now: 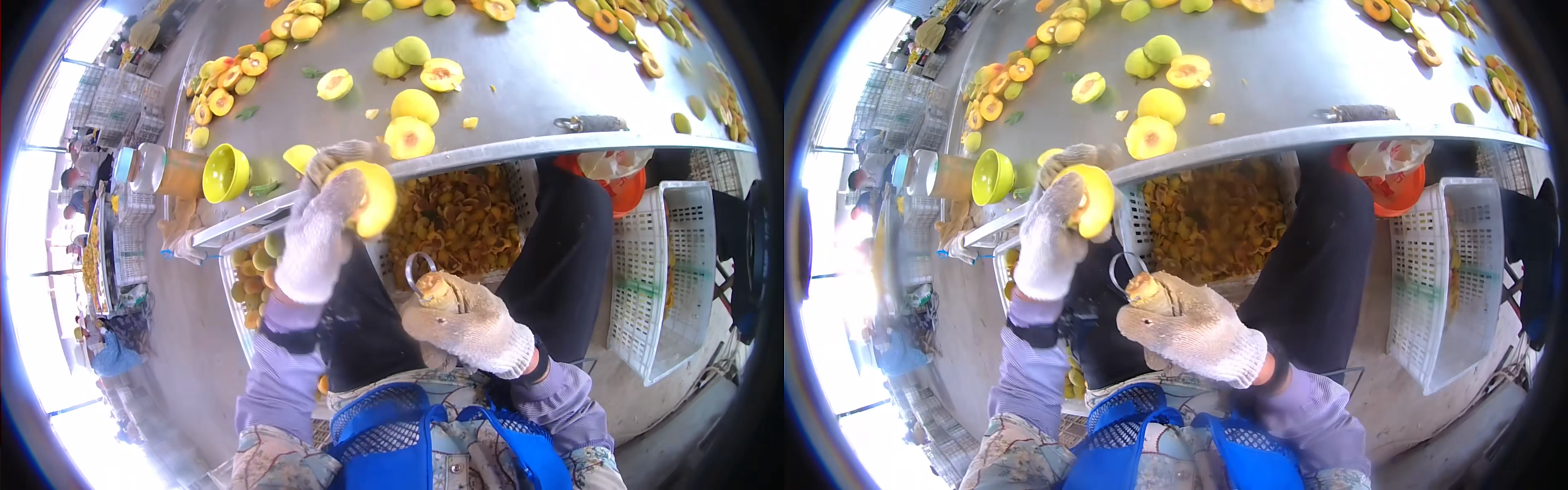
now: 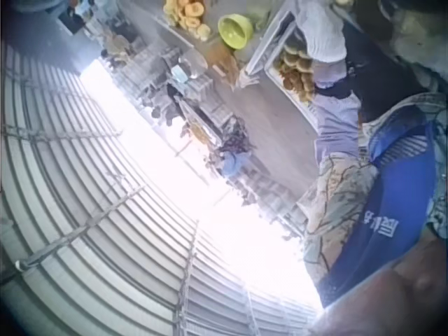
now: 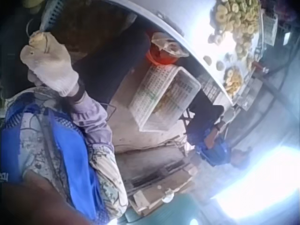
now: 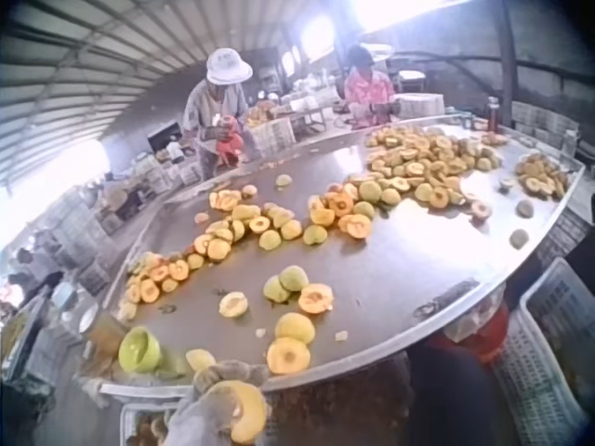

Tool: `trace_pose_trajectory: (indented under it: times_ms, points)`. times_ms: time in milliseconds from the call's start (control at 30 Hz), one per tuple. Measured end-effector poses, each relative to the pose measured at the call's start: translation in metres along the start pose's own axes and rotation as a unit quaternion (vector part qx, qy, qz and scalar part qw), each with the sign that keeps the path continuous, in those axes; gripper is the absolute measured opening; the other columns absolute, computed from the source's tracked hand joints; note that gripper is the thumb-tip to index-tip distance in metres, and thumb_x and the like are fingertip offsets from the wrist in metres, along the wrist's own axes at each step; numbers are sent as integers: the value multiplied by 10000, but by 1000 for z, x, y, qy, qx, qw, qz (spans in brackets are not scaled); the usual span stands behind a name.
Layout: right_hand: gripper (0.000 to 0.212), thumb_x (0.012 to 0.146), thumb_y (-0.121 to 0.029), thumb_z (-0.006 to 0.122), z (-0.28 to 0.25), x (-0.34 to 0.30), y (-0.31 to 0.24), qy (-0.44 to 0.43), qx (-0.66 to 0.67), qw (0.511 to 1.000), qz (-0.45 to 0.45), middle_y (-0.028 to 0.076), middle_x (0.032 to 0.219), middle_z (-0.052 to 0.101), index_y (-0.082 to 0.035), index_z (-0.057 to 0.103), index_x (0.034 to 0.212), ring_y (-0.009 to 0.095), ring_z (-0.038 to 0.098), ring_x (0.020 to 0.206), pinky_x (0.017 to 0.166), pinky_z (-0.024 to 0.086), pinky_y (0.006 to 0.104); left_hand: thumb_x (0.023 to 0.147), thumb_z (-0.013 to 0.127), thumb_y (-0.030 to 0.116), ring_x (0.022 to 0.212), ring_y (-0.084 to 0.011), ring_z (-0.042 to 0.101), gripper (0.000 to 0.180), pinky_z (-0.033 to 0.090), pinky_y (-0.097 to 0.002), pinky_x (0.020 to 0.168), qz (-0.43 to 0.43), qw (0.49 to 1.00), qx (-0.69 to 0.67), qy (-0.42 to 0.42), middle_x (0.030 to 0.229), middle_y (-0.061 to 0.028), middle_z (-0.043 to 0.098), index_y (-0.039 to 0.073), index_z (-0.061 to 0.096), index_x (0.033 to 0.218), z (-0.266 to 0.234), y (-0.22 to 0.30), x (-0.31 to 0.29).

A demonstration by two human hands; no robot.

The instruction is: The recorder peels and prepares apricots or similar fruit using a small tool, then sorts them into crates and moves the crates.

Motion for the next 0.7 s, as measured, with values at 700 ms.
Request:
trace_pose_trajectory:
  times_ms: [700]
  points:
    - [263,911,-304,694,-4,-10,0,-11,14,999,47,-32,759,642,-105,660,1081,61,606,654,610,506,255,1014,443,501,975,-238,660,566,547,-342,847,-141,971,178,-73,1148,-158,662,-7,581,1222,73,1,-36]
Point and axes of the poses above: each hand's wrist, its own x-axis towards the middle knuckle, its own z-axis out of the palm, y = z × x, the point moved 6 cm from there along x, towards the middle knuckle
